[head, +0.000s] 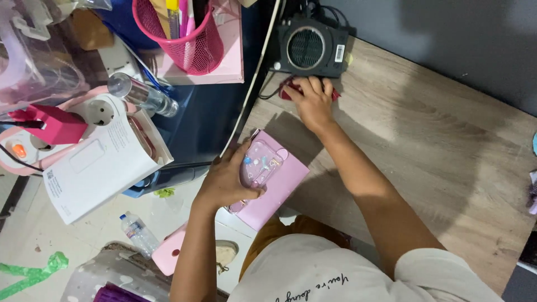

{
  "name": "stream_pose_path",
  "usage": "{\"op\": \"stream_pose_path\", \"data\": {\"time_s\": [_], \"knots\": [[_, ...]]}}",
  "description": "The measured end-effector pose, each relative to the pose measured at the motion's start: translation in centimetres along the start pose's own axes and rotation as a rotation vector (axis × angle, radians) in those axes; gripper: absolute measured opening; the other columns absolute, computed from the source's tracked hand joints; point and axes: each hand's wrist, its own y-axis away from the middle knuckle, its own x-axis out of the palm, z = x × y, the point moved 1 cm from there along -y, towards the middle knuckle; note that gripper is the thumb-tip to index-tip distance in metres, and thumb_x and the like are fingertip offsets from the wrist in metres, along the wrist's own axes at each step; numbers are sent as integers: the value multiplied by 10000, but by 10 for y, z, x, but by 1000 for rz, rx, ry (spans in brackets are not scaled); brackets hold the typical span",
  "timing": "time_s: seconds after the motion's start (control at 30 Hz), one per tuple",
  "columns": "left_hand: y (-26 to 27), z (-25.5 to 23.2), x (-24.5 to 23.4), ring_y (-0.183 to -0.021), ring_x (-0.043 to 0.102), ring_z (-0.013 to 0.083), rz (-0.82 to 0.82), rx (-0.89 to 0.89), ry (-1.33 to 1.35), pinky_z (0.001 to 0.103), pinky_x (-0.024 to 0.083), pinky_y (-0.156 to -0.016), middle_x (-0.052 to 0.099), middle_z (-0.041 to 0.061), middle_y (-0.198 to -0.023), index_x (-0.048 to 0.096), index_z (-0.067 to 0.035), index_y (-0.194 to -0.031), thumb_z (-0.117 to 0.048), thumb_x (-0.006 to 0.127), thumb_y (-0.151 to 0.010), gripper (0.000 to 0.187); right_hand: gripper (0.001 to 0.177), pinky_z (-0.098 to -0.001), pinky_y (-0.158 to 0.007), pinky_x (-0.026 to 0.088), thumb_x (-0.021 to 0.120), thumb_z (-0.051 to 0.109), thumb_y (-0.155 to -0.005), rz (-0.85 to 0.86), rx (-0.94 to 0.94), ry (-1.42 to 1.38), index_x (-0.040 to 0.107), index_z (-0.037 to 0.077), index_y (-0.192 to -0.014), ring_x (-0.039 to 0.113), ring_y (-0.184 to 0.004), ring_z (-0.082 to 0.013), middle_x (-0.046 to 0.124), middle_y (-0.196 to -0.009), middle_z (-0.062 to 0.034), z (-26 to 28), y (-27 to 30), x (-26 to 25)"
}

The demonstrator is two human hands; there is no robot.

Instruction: The person is organizing various items on a desk, wiping the surface with a red cloth, and using a small tool to clean hair out of a hairbrush.

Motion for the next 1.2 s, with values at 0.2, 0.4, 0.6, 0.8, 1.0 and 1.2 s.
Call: {"op": "stream_pose_path", "data": {"time_s": [0.2, 0.4, 0.6, 0.8, 1.0, 1.2], "knots": [[0, -3, -1, -1342, 455, 602, 19, -2, -15, 607, 313, -1159, 430, 301, -1538, 329, -161, -1615, -459, 851, -534, 1238, 322, -451, -952, 315, 737, 37, -912, 142, 10, -112, 753, 264, -1141, 537, -1173, -233, 644, -1234, 22, -23, 32, -57], [-4, 0, -2, -1350, 454, 594, 7, -16, 23, 589, 311, -1170, 433, 304, -1533, 344, -143, -1605, -438, 860, -532, 1227, 432, -293, -855, 524, 596, -121, -739, -141, 428, -580, 805, 107, -1040, 615, -1025, -247, 723, -1087, -57, -93, 27, -100], [-7, 4, 2, -1441, 408, 338, 120, -119, 33, 462, 420, -1081, 227, 27, -1692, 168, -379, -1608, -481, 829, -599, 1211, 643, -576, -1011, 498, 716, -63, -914, 142, 645, -178, 526, 160, -1487, 507, -1275, -451, 497, -1403, -250, -167, -2, -19], [13, 29, 14, -1426, 408, 381, 47, -27, 22, 445, 421, -1064, 228, 126, -1673, 179, -363, -1608, -456, 857, -574, 1240, 619, -577, -1124, 333, 678, 122, -724, 129, 318, 92, 734, 113, -1341, 507, -1291, -396, 634, -1418, -93, -101, 72, -28], [32, 42, 25, -1269, 567, 522, -227, 36, 105, 593, 480, -1055, 500, 270, -1479, 377, -116, -1559, -479, 874, -520, 1208, 1010, -695, -1028, 293, 951, 248, -641, 370, 386, 300, 509, 262, -1549, 411, -1416, -406, 445, -1607, -92, 45, 87, -7], [46, 65, 40, -1230, 601, 518, -355, 14, 179, 575, 501, -1031, 573, 285, -1380, 433, -100, -1514, -451, 914, -483, 1191, 591, -635, -1170, 120, 556, 457, -1000, 737, 191, -165, 358, 369, -1550, 96, -1575, -274, 203, -1695, 23, 49, 57, 99]]}}
